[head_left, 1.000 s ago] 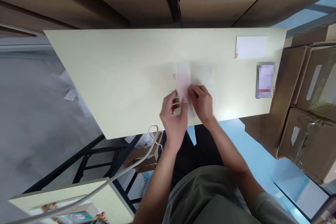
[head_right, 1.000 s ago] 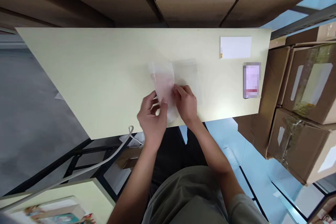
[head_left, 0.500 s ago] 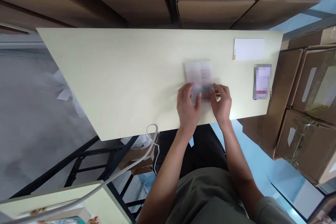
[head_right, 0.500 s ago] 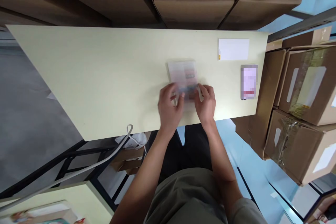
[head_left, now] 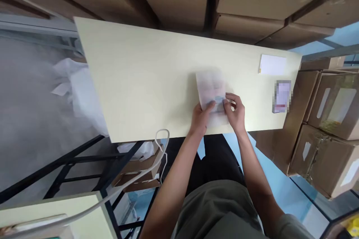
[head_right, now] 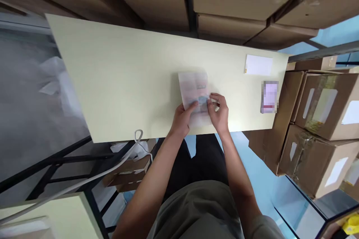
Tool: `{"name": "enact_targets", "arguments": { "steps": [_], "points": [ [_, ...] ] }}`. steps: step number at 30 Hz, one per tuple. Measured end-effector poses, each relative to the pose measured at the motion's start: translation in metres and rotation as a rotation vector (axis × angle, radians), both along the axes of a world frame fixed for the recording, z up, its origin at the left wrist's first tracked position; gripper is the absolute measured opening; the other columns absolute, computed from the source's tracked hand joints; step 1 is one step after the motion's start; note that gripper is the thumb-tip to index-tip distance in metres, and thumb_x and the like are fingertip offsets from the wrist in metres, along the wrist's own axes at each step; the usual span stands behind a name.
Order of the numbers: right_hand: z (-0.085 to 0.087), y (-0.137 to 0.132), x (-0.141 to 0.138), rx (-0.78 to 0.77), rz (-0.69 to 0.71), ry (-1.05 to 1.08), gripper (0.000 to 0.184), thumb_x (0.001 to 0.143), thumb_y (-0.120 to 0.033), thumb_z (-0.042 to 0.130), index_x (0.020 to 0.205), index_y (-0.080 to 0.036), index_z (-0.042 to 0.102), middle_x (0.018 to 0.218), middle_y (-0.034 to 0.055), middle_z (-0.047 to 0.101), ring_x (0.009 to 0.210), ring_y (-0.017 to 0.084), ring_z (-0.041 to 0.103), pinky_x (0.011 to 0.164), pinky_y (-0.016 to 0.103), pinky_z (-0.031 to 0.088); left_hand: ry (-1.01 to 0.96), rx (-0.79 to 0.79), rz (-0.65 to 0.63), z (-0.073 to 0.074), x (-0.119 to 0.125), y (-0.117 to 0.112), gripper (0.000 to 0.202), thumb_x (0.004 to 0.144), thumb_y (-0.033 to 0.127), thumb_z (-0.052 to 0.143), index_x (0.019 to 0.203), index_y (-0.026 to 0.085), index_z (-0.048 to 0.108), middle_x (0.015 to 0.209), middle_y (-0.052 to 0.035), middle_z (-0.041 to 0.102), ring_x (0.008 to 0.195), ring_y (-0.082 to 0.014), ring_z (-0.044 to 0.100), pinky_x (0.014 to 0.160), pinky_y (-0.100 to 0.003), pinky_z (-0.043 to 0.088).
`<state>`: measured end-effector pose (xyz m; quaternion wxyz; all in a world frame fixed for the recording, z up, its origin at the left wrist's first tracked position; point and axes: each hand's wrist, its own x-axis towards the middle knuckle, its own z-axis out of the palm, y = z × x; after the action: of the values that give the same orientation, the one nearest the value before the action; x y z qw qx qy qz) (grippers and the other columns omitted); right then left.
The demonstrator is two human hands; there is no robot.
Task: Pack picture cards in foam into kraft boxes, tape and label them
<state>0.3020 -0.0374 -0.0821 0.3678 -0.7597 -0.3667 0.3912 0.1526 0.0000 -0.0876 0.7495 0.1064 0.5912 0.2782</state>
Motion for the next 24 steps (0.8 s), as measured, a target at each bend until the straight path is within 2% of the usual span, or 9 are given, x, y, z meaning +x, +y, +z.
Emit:
{"name": "enact_targets", "arguments": {
  "steps": [3, 5, 6, 10, 13, 16, 19, 21, 24],
  "points": [
    [0.001, 0.018, -0.030, -0.042, 0.078, 0.192, 0.027, 0.101, -0.049, 0.078, 0.112, -0.024, 0.075, 0.113, 0.0086, 0.085, 0.100, 0.022, 0.081, 0.090, 0.040, 0.069, -0.002, 0.010, 0.053, 0.002, -0.045, 0.008, 0.071, 0.061, 0.065, 0.104, 0.110, 0.017, 0.082, 0.111, -0.0160, 0.085, 0.109, -0.0399, 0.080, 0.089, -0.049, 0.066],
    [-0.002, 0.034, -0.059, -0.066, 0.118, 0.266, 0.029, 0.098, -0.050, 0.082, 0.110, -0.024, 0.076, 0.101, 0.0056, 0.085, 0.089, 0.021, 0.080, 0.086, 0.039, 0.069, 0.063, 0.082, 0.074, 0.002, -0.082, 0.016, 0.067, 0.064, 0.064, 0.102, 0.109, 0.018, 0.082, 0.110, -0.0144, 0.085, 0.107, -0.0371, 0.079, 0.088, -0.047, 0.065],
    [-0.004, 0.042, -0.076, -0.059, 0.128, 0.276, 0.030, 0.098, -0.051, 0.082, 0.111, -0.024, 0.078, 0.101, 0.0056, 0.085, 0.089, 0.021, 0.081, 0.087, 0.040, 0.069, 0.122, 0.134, 0.077, 0.002, -0.101, 0.022, 0.064, 0.067, 0.063, 0.100, 0.109, 0.019, 0.082, 0.109, -0.0130, 0.084, 0.106, -0.0352, 0.078, 0.088, -0.045, 0.064],
    [-0.019, 0.076, -0.155, 0.024, 0.136, 0.241, 0.036, 0.102, -0.056, 0.079, 0.117, -0.023, 0.081, 0.109, 0.0082, 0.087, 0.098, 0.024, 0.083, 0.095, 0.042, 0.071, 0.553, 0.373, 0.018, -0.006, -0.174, 0.050, 0.046, 0.083, 0.055, 0.091, 0.110, 0.020, 0.080, 0.102, -0.0070, 0.079, 0.102, -0.0294, 0.074, 0.091, -0.042, 0.061],
    [-0.037, 0.100, -0.208, 0.068, 0.152, 0.145, 0.038, 0.109, -0.056, 0.069, 0.123, -0.022, 0.080, 0.110, 0.0095, 0.086, 0.101, 0.024, 0.082, 0.093, 0.041, 0.071, 0.879, 0.562, -0.037, -0.023, -0.215, 0.075, 0.038, 0.095, 0.045, 0.082, 0.124, 0.021, 0.078, 0.112, -0.0082, 0.075, 0.107, -0.0291, 0.071, 0.101, -0.047, 0.060],
    [-0.056, 0.120, -0.243, 0.106, 0.174, -0.025, 0.041, 0.117, -0.053, 0.055, 0.133, -0.023, 0.076, 0.116, 0.0111, 0.083, 0.106, 0.024, 0.080, 0.097, 0.042, 0.069, 1.093, 0.716, -0.111, -0.046, -0.238, 0.096, 0.037, 0.105, 0.037, 0.069, 0.135, 0.018, 0.076, 0.122, -0.0138, 0.071, 0.118, -0.0327, 0.068, 0.112, -0.055, 0.055],
    [-0.069, 0.130, -0.262, 0.170, 0.170, -0.187, 0.041, 0.119, -0.046, 0.045, 0.143, -0.024, 0.070, 0.126, 0.0144, 0.078, 0.114, 0.026, 0.077, 0.104, 0.048, 0.067, 1.143, 0.789, -0.172, -0.064, -0.244, 0.106, 0.044, 0.111, 0.040, 0.062, 0.144, 0.012, 0.073, 0.136, -0.0201, 0.067, 0.136, -0.0367, 0.062, 0.122, -0.060, 0.048],
    [-0.073, 0.130, -0.269, 0.222, 0.160, -0.285, 0.039, 0.118, -0.041, 0.043, 0.145, -0.023, 0.066, 0.128, 0.0164, 0.075, 0.120, 0.028, 0.074, 0.109, 0.052, 0.064, 1.090, 0.785, -0.162, -0.069, -0.243, 0.107, 0.050, 0.116, 0.047, 0.056, 0.148, 0.012, 0.069, 0.144, -0.0231, 0.066, 0.145, -0.0375, 0.060, 0.127, -0.059, 0.044],
    [-0.073, 0.128, -0.276, 0.268, 0.166, -0.422, 0.036, 0.116, -0.036, 0.041, 0.141, -0.021, 0.063, 0.126, 0.0180, 0.071, 0.122, 0.031, 0.070, 0.111, 0.055, 0.061, 1.023, 0.750, -0.146, -0.069, -0.239, 0.103, 0.057, 0.118, 0.055, 0.046, 0.151, 0.014, 0.068, 0.149, -0.0268, 0.064, 0.150, -0.0398, 0.058, 0.130, -0.059, 0.042]
  ]
}}
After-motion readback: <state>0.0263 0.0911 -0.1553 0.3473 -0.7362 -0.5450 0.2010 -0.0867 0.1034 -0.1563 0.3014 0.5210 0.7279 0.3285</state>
